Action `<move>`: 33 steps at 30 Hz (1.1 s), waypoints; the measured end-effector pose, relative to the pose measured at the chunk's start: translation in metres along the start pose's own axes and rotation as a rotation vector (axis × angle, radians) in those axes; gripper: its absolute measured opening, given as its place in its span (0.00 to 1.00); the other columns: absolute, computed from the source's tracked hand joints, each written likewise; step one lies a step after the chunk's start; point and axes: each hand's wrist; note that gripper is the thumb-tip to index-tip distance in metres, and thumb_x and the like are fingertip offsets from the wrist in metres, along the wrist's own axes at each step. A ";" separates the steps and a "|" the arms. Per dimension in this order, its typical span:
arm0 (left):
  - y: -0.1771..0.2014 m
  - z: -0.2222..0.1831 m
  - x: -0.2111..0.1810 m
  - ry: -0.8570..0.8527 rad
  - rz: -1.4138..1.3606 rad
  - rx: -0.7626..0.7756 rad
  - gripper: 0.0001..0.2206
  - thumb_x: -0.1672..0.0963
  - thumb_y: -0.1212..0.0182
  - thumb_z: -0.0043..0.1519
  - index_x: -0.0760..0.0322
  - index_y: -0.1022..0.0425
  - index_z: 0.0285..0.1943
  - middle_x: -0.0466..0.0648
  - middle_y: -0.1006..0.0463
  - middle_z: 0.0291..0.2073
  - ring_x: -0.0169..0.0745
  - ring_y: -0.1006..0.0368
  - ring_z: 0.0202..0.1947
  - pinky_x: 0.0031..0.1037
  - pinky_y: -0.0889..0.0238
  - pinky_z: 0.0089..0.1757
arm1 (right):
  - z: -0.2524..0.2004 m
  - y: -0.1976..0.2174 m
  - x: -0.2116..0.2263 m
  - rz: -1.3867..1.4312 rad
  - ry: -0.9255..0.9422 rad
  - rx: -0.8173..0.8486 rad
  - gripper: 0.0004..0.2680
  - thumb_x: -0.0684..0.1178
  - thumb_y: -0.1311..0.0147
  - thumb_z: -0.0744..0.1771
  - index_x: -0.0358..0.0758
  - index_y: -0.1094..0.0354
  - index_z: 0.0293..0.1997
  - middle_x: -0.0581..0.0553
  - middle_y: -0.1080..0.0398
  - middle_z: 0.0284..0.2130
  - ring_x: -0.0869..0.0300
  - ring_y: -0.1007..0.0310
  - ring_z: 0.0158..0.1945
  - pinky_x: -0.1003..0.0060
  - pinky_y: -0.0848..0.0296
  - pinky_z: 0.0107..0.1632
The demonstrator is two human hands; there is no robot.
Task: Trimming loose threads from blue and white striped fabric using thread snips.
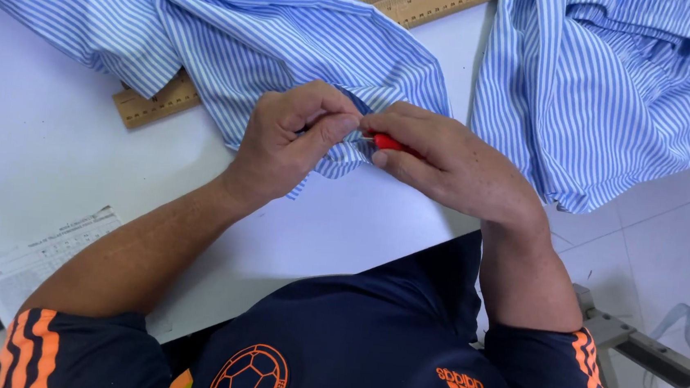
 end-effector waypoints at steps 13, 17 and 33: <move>-0.006 0.003 0.017 -0.083 -0.303 -0.008 0.04 0.66 0.42 0.67 0.71 0.24 0.43 0.51 0.19 0.28 0.32 0.23 0.29 0.23 0.28 0.37 | 0.008 -0.009 0.006 0.111 0.029 -0.087 0.10 0.45 0.55 0.72 0.30 0.27 0.46 0.37 0.34 0.28 0.50 0.32 0.31 0.55 0.29 0.37; -0.005 0.002 0.018 -0.089 -0.300 -0.013 0.03 0.66 0.41 0.67 0.71 0.25 0.43 0.51 0.18 0.30 0.33 0.21 0.33 0.25 0.26 0.40 | 0.008 -0.010 0.008 0.084 0.052 -0.106 0.09 0.44 0.55 0.72 0.30 0.28 0.44 0.38 0.34 0.27 0.50 0.32 0.30 0.56 0.30 0.36; -0.004 0.002 0.012 -0.012 -0.070 -0.047 0.04 0.65 0.38 0.65 0.68 0.19 0.39 0.46 0.26 0.15 0.27 0.38 0.16 0.19 0.42 0.24 | 0.020 -0.018 0.007 -0.102 0.183 -0.496 0.06 0.39 0.34 0.66 0.35 0.24 0.45 0.43 0.35 0.26 0.50 0.31 0.31 0.59 0.30 0.39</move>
Point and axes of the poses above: each hand's wrist, its own z-axis towards the middle knuckle, its own y-axis out of the back of the hand, x = y × z
